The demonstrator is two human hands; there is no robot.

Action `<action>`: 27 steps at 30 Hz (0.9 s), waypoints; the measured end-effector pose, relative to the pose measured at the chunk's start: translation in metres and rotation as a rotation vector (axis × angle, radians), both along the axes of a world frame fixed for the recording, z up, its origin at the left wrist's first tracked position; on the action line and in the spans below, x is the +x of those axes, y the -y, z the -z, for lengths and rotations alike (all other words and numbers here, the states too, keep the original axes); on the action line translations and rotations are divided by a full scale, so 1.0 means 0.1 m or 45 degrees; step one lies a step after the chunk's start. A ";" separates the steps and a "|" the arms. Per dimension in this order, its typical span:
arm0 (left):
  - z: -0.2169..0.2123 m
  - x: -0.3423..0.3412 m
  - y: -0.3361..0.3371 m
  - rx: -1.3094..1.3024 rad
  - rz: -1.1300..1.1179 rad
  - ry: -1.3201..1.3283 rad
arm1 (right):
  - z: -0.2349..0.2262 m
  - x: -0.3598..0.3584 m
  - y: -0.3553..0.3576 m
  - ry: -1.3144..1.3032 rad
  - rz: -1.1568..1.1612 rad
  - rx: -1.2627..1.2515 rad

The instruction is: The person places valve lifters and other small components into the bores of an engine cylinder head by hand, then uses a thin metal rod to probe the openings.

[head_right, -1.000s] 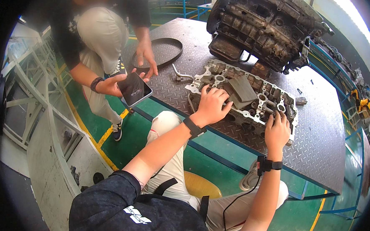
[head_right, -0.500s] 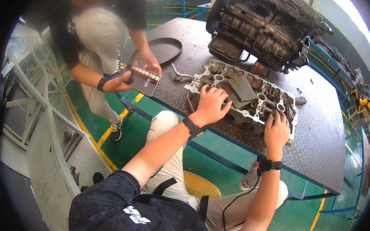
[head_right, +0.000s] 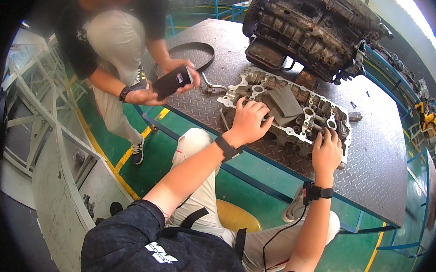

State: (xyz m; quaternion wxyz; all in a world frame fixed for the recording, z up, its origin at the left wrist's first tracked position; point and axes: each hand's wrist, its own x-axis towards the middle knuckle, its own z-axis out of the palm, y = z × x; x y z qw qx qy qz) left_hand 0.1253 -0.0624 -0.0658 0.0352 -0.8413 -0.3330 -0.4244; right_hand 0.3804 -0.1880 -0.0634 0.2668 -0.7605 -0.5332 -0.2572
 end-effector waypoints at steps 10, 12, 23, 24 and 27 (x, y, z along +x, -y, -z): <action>0.02 0.01 -0.02 0.004 0.004 0.020 | -0.15 -0.08 0.02 -0.137 -0.141 0.188; 0.01 -0.01 -0.01 -0.008 -0.003 0.021 | -0.29 -0.23 0.02 -0.146 -0.213 0.229; 0.15 -0.04 -0.07 -0.171 0.044 -0.143 | -1.38 -2.38 -0.38 -0.562 -0.842 -0.656; 0.03 -0.02 0.04 0.168 -0.097 0.036 | -1.29 -2.51 -0.50 -0.432 -0.750 -0.694; -0.02 0.03 0.08 -0.028 -0.064 0.075 | -0.95 -2.73 -1.13 -0.391 -0.870 -0.837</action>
